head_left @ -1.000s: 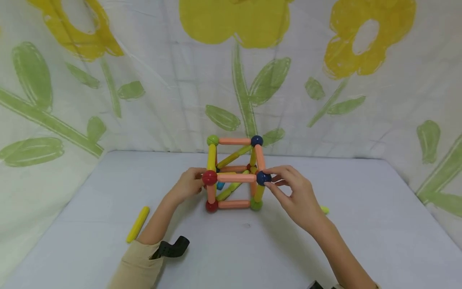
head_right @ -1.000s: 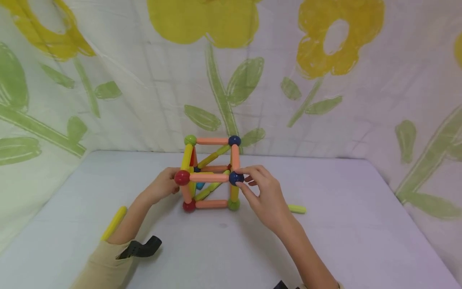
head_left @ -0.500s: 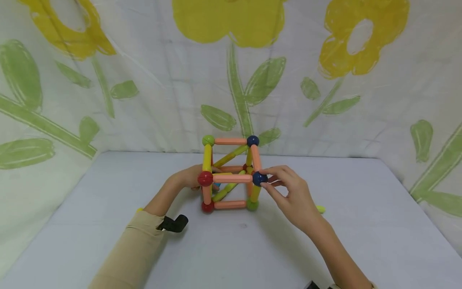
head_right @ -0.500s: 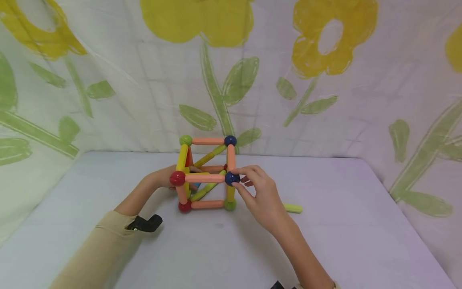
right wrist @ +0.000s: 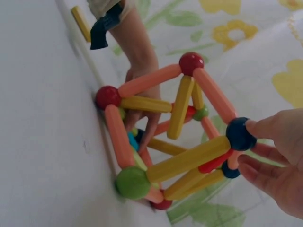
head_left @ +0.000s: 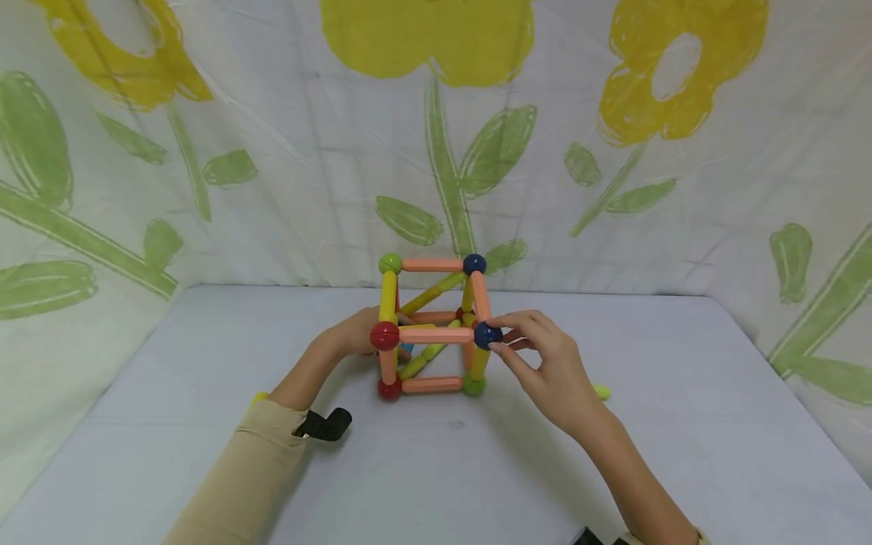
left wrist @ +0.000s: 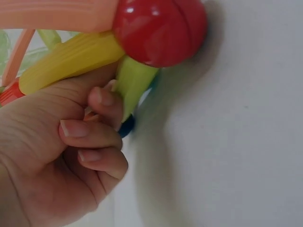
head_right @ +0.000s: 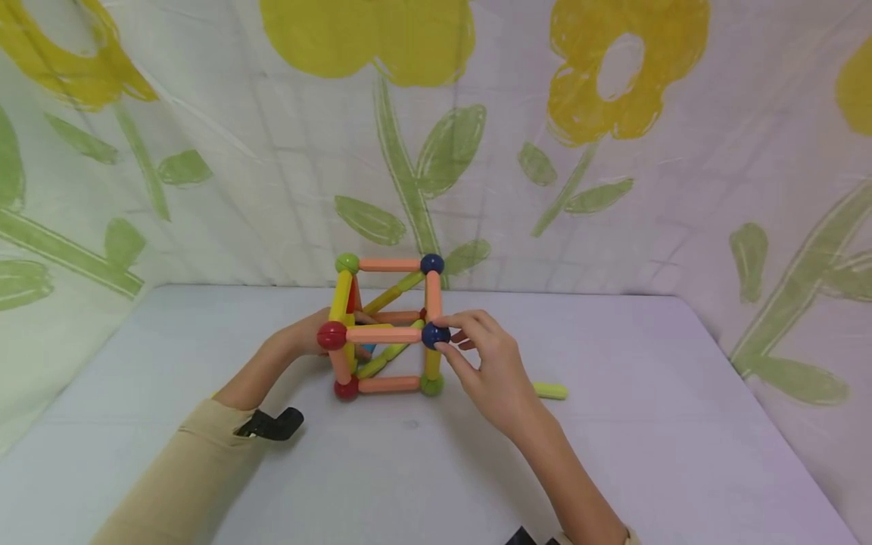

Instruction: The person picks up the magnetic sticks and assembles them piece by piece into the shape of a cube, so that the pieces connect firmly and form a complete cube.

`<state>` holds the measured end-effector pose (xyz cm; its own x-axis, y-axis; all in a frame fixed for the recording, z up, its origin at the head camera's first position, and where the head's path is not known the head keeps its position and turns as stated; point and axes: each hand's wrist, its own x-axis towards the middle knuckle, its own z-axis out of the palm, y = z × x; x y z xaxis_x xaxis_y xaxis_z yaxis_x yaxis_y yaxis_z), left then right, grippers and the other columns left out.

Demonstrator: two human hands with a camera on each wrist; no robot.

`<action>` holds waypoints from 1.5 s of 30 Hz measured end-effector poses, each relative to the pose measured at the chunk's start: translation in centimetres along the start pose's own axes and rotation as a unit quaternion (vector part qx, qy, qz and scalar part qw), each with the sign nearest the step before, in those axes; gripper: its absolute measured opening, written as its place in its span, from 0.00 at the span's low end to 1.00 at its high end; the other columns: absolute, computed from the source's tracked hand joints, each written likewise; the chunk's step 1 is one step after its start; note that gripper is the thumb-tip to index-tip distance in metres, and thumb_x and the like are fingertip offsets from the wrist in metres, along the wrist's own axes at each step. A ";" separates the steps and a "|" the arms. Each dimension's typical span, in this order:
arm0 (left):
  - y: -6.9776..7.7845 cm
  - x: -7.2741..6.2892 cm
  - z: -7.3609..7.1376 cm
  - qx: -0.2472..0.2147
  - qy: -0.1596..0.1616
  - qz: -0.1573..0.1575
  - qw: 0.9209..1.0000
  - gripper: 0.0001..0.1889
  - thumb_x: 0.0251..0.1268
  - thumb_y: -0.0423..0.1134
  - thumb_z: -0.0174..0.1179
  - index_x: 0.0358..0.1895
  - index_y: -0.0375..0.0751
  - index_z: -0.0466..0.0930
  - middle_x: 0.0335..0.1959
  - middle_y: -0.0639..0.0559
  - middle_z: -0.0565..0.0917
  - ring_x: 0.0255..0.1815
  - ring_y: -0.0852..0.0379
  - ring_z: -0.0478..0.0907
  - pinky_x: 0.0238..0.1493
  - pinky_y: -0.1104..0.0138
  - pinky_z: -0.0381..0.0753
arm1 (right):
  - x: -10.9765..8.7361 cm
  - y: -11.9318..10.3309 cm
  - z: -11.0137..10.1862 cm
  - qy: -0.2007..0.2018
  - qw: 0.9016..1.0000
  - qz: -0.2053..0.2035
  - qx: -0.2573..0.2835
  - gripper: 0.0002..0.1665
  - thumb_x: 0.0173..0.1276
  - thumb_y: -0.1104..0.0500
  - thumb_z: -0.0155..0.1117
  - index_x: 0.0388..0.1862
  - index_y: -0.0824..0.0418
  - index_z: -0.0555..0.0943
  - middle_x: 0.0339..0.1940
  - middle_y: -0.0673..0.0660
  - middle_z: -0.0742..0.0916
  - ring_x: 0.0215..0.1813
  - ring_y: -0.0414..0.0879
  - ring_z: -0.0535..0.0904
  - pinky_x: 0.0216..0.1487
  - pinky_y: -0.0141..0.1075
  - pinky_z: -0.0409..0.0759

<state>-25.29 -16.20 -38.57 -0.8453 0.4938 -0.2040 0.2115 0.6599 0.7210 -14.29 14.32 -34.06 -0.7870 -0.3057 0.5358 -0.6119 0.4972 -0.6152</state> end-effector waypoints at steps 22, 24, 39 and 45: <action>-3.6 -2.2 0.9 -0.154 0.074 0.050 0.984 0.27 0.77 0.28 0.58 0.74 0.22 0.66 0.33 0.41 0.87 0.17 0.57 0.80 0.24 0.67 0.84 | 0.1 0.1 -0.1 0.000 1.000 -0.001 0.007 0.18 0.68 0.72 0.73 0.55 0.63 0.86 0.50 0.56 0.87 0.47 0.48 0.87 0.49 0.38 0.90; -3.7 -2.4 0.9 -0.149 0.095 0.054 0.983 0.26 0.76 0.27 0.56 0.73 0.20 0.66 0.38 0.36 0.88 0.18 0.57 0.82 0.26 0.67 0.86 | 0.1 0.1 -0.1 0.000 1.000 -0.002 0.007 0.18 0.68 0.72 0.72 0.55 0.63 0.86 0.50 0.56 0.87 0.47 0.48 0.87 0.49 0.37 0.90; -2.4 -3.5 0.8 -0.167 0.083 0.022 0.982 0.17 0.82 0.32 0.52 0.65 0.25 0.76 0.21 0.48 0.79 0.18 0.61 0.69 0.23 0.71 0.72 | -0.1 0.4 -0.1 0.002 1.000 -0.004 0.007 0.17 0.69 0.71 0.72 0.55 0.63 0.86 0.51 0.57 0.88 0.46 0.48 0.87 0.49 0.38 0.90; 1.8 -7.4 1.3 -0.051 0.207 -0.048 0.976 0.12 0.79 0.36 0.59 0.55 0.29 0.81 0.22 0.44 0.82 0.17 0.57 0.75 0.22 0.68 0.75 | 0.0 0.3 0.0 -0.001 1.000 -0.008 0.008 0.16 0.69 0.71 0.72 0.55 0.63 0.86 0.51 0.57 0.87 0.47 0.48 0.87 0.49 0.37 0.90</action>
<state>-18.05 -17.97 -36.63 -0.9890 0.1480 -0.0032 0.0905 0.6219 0.7778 -14.46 14.48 -34.19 -0.7769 -0.3148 0.5453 -0.6260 0.4797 -0.6149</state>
